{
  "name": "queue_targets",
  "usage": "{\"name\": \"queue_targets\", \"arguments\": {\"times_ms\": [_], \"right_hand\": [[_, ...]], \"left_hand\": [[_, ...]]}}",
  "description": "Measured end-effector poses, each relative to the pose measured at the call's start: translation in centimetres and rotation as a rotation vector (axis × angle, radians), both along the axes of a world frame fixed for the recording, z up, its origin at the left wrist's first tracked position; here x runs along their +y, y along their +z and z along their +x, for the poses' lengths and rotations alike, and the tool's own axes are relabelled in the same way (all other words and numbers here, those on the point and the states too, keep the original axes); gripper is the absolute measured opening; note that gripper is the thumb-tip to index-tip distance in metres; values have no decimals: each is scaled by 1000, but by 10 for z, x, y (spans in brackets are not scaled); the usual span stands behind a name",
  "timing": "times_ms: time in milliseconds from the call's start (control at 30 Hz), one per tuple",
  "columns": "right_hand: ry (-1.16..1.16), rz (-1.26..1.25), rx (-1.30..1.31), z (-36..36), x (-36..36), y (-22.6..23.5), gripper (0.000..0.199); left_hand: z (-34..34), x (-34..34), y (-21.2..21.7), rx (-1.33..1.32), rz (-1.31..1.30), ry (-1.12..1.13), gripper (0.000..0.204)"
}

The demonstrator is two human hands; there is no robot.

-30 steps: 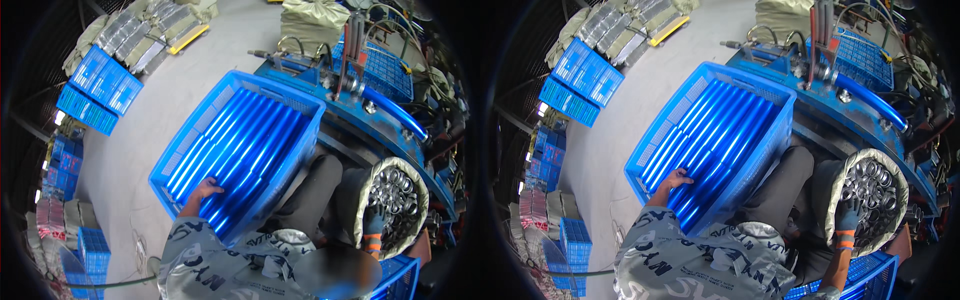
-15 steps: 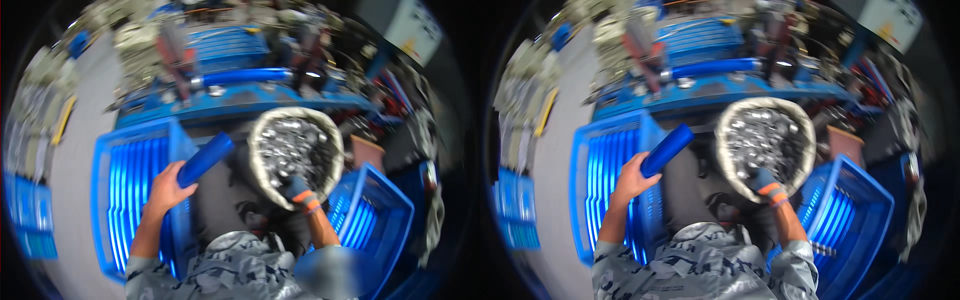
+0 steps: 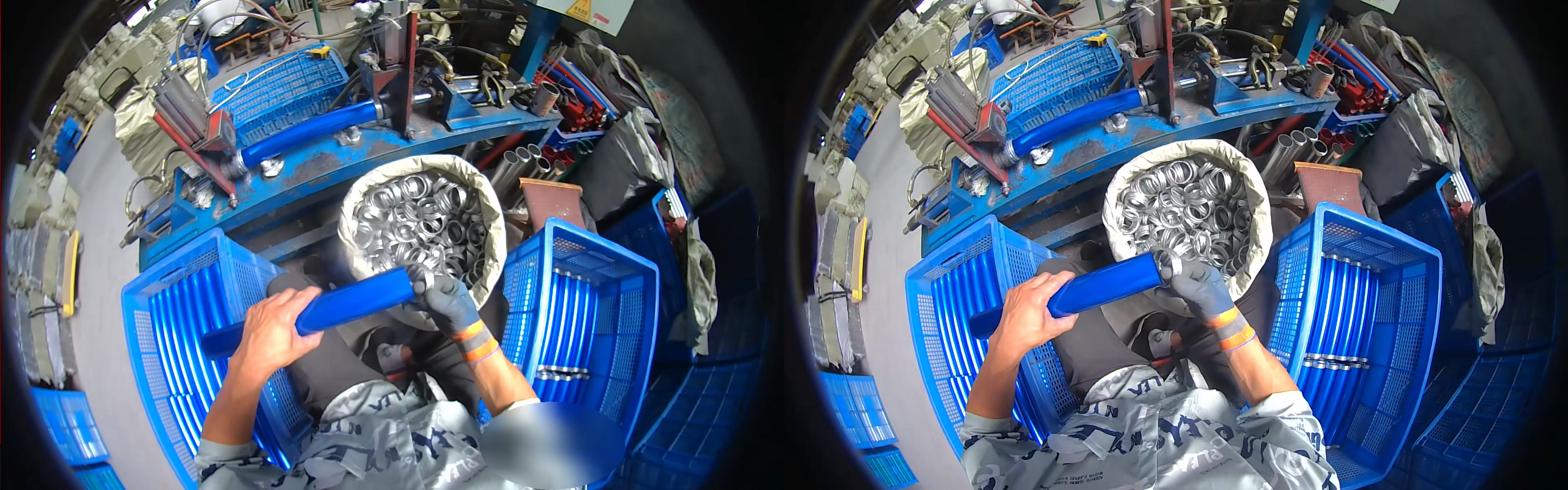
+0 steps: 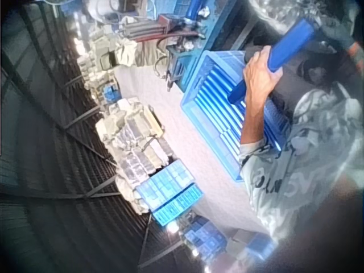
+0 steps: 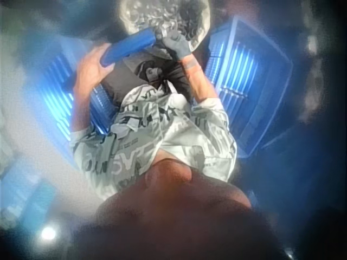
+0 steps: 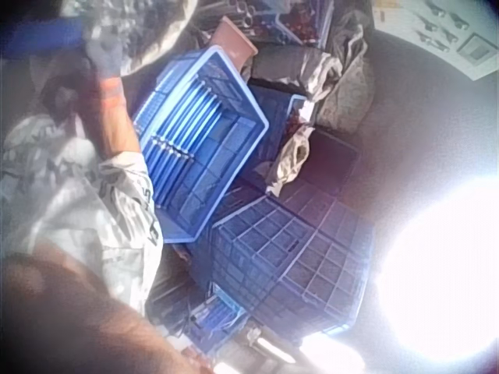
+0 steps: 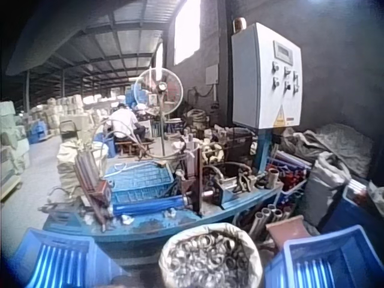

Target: Assembling metal rings onto blue metal pipes in a manufacturing facility.

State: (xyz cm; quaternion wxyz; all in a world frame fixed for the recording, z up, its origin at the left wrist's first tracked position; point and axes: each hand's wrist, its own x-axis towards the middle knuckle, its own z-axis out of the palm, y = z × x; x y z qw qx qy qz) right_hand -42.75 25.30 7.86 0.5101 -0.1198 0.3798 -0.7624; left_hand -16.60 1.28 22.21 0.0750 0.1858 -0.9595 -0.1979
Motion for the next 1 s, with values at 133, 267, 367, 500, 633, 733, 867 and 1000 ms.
{"name": "queue_targets", "arguments": {"times_ms": [133, 267, 367, 500, 633, 733, 867, 1000], "right_hand": [[24, -92, 174, -7, 0, -19, 45], [-53, -134, 210, 5, -15, 28, 57], [53, -175, 254, 0, -9, 19, 56], [90, -111, 350, -1, -7, 25, 64], [101, -68, 387, -4, -5, 26, 64], [77, 31, 517, -5, -10, 31, 62], [67, -31, 499, -11, -15, 30, 63], [-7, -43, 60, -17, -13, 0, 56]], "left_hand": [[0, 5, 13, -18, 15, -3, 62], [6, 5, 18, 4, -5, 11, 56], [7, 6, 18, 7, -18, 6, 57], [8, 6, 16, 13, -29, 2, 58], [5, 6, 15, -5, -36, 3, 60], [3, 7, 6, 1, -69, 15, 63], [1, 9, -5, 91, -71, 5, 70], [6, 14, -3, 376, 412, 257, 64]]}}
